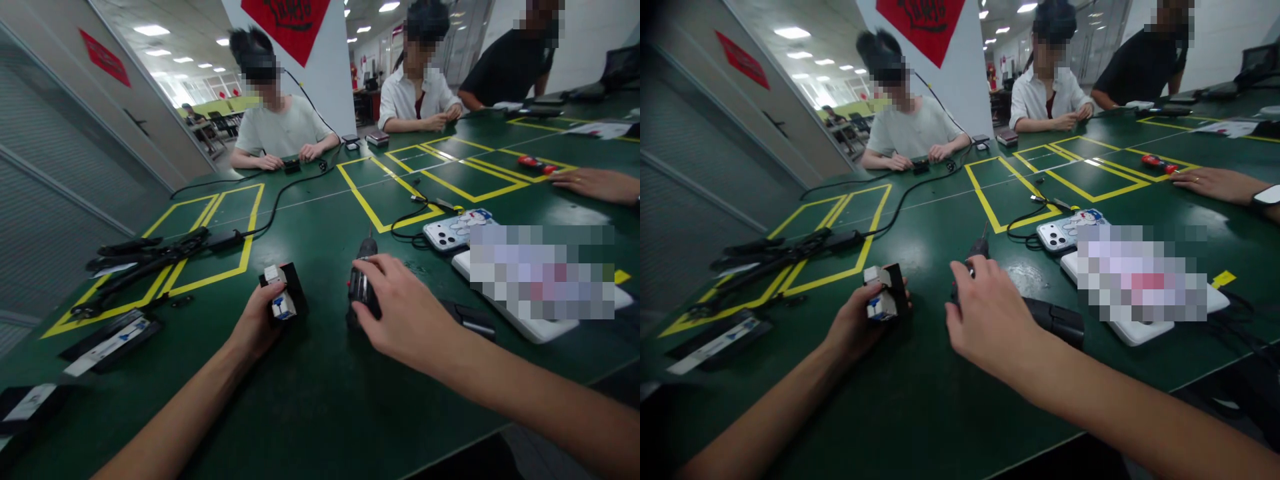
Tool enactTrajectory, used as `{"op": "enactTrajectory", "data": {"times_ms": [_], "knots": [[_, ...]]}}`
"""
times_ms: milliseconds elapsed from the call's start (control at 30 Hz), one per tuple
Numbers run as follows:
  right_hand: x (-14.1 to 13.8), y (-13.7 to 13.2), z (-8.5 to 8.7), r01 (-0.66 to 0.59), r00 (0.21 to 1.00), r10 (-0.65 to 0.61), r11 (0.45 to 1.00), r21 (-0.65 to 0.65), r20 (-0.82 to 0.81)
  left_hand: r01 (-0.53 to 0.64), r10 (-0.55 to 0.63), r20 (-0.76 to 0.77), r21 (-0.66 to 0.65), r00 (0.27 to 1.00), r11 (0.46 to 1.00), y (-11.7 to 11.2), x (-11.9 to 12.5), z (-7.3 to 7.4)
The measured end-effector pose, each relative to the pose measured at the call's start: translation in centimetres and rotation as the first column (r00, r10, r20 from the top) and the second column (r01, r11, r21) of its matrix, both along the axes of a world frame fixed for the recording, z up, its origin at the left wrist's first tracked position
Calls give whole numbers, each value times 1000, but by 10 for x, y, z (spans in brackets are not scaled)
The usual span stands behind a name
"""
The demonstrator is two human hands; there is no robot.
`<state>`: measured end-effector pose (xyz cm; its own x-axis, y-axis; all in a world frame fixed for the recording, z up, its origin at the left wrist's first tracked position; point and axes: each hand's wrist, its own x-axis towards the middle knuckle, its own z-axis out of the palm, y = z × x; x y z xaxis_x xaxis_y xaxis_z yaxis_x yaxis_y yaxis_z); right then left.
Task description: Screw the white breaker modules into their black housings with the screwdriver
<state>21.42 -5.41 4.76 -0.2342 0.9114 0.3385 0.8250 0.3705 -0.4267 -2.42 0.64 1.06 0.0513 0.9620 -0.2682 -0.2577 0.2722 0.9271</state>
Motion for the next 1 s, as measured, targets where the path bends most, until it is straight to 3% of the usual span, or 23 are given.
{"op": "enactTrajectory", "data": {"times_ms": [133, 233, 333, 433, 500, 567, 633, 700, 767, 900, 967, 1000], "knots": [[34, -13, -15, 3, 972, 20, 995, -99, 233, 39, -39, -9, 35, 999, 999, 2, 1, -6], [34, -11, -22, 80, 930, -31, 990, -120, 366, 33, -32, -17, 42, 999, 999, 3, 1, -7], [29, -2, -24, 117, 916, -49, 982, -147, 399, 42, -41, -14, 56, 999, 998, 2, 3, -4], [36, 3, -15, 66, 964, -19, 983, -169, 266, 53, -52, -13, 59, 999, 997, 0, 5, 0], [50, -3, -3, 32, 998, -22, 982, -186, 57, 43, -43, -20, 42, 999, 998, -1, 6, 2], [67, -17, 10, 62, 963, -128, 962, -265, -239, 36, -36, -24, 28, 999, 999, -2, 7, 4], [83, -36, 19, 139, 829, -299, 929, -343, -473, 33, -33, -18, 30, 999, 999, -2, 7, 4], [92, -54, 20, 67, 609, -377, 901, -428, -698, 28, -28, -10, 44, 1000, 999, -1, 8, 3], [93, -68, 14, -63, 431, -403, 879, -472, -808, 27, -26, -8, 57, 1000, 998, -1, 8, 2], [79, -78, -5, -136, 103, -479, 861, -489, -872, 35, -33, -27, 64, 999, 997, -2, 8, 2], [75, -81, -17, -191, -1, -546, 823, -536, -838, 35, -32, -45, 59, 998, 998, -1, 7, 2], [74, -82, -23, -224, -14, -576, 798, -559, -817, 38, -35, -52, 53, 998, 998, -1, 7, 2]]}}
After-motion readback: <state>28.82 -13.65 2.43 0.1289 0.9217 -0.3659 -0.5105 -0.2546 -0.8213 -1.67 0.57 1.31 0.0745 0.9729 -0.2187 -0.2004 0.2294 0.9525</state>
